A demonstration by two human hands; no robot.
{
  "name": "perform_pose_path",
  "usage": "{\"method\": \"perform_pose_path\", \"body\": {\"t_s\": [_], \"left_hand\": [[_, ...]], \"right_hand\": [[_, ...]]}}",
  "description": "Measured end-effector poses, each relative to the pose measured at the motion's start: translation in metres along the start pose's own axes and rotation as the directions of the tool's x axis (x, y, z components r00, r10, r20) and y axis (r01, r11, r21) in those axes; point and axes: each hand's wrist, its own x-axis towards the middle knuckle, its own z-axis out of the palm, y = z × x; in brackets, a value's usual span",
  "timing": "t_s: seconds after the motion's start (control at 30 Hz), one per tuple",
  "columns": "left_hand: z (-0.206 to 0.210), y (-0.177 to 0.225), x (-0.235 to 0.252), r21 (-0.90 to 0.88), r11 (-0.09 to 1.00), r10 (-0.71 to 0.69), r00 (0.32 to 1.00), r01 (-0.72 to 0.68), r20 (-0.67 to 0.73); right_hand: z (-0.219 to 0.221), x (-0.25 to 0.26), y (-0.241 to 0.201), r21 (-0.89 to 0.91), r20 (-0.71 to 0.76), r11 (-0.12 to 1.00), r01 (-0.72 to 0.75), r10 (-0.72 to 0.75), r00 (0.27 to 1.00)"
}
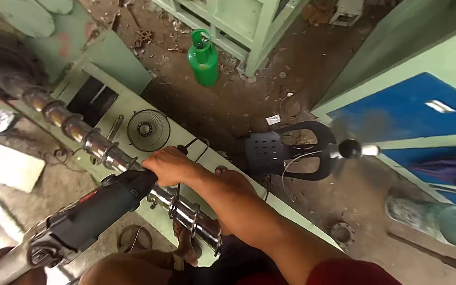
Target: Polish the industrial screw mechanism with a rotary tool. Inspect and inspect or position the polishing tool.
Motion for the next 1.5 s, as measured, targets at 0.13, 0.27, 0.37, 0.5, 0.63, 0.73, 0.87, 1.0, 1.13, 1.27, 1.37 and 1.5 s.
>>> {"method": "perform_pose_path", "body": {"t_s": [0.13, 0.27, 0.37, 0.5, 0.63, 0.73, 0.87, 1.0, 1.13, 1.27, 1.37, 1.5], "left_hand": [[0.053, 0.003, -0.041, 0.043, 0.994, 0.101, 0.992, -0.098, -0.080], [0.067, 0.018, -0.061, 0.094, 0.985, 0.146, 0.988, -0.141, -0.051], [0.089, 0.030, -0.070, 0.092, 0.977, 0.193, 0.981, -0.190, -0.023], [0.098, 0.052, -0.079, 0.197, 0.956, 0.215, 0.976, -0.219, 0.043], [0.132, 0.060, -0.087, 0.270, 0.921, 0.272, 0.960, -0.281, 0.071], [0.153, 0.064, -0.089, 0.343, 0.883, 0.299, 0.947, -0.320, 0.116], [0.162, 0.063, -0.086, 0.381, 0.868, 0.279, 0.948, -0.317, 0.154], [0.163, 0.051, -0.072, 0.358, 0.890, 0.253, 0.959, -0.281, 0.123], [0.150, 0.038, -0.046, 0.315, 0.921, 0.189, 0.969, -0.231, 0.159], [0.125, 0.020, -0.008, 0.275, 0.944, 0.134, 0.974, -0.182, 0.185], [0.100, -0.002, 0.011, 0.214, 0.964, 0.127, 0.982, -0.155, 0.142], [0.053, -0.034, 0.016, 0.051, 0.997, 0.060, 0.998, -0.060, 0.002]], "right_hand": [[0.002, 0.002, -0.006, -0.002, 0.039, 0.998, 0.055, -0.055, 0.998], [0.006, 0.013, -0.006, -0.018, 0.066, 0.994, 0.111, -0.109, 0.992], [0.006, 0.017, -0.009, -0.024, 0.046, 0.990, 0.138, -0.137, 0.990], [0.011, 0.018, -0.012, -0.012, -0.047, 0.982, 0.187, -0.188, 0.981], [0.013, 0.016, -0.013, 0.009, -0.185, 0.968, 0.249, -0.244, 0.952], [0.010, 0.016, -0.016, 0.029, -0.228, 0.966, 0.256, -0.243, 0.943], [0.008, 0.013, -0.013, 0.056, -0.293, 0.961, 0.273, -0.245, 0.924], [0.001, 0.012, -0.005, 0.040, -0.303, 0.973, 0.229, -0.207, 0.930], [-0.003, 0.016, 0.004, 0.018, -0.303, 0.990, 0.139, -0.128, 0.944], [-0.001, 0.026, 0.016, 0.010, -0.306, 0.997, 0.079, -0.072, 0.949], [0.002, 0.037, 0.025, -0.025, -0.263, 1.000, 0.017, -0.023, 0.965], [0.007, 0.044, 0.025, -0.114, -0.179, 0.992, -0.049, 0.028, 0.983]]}}
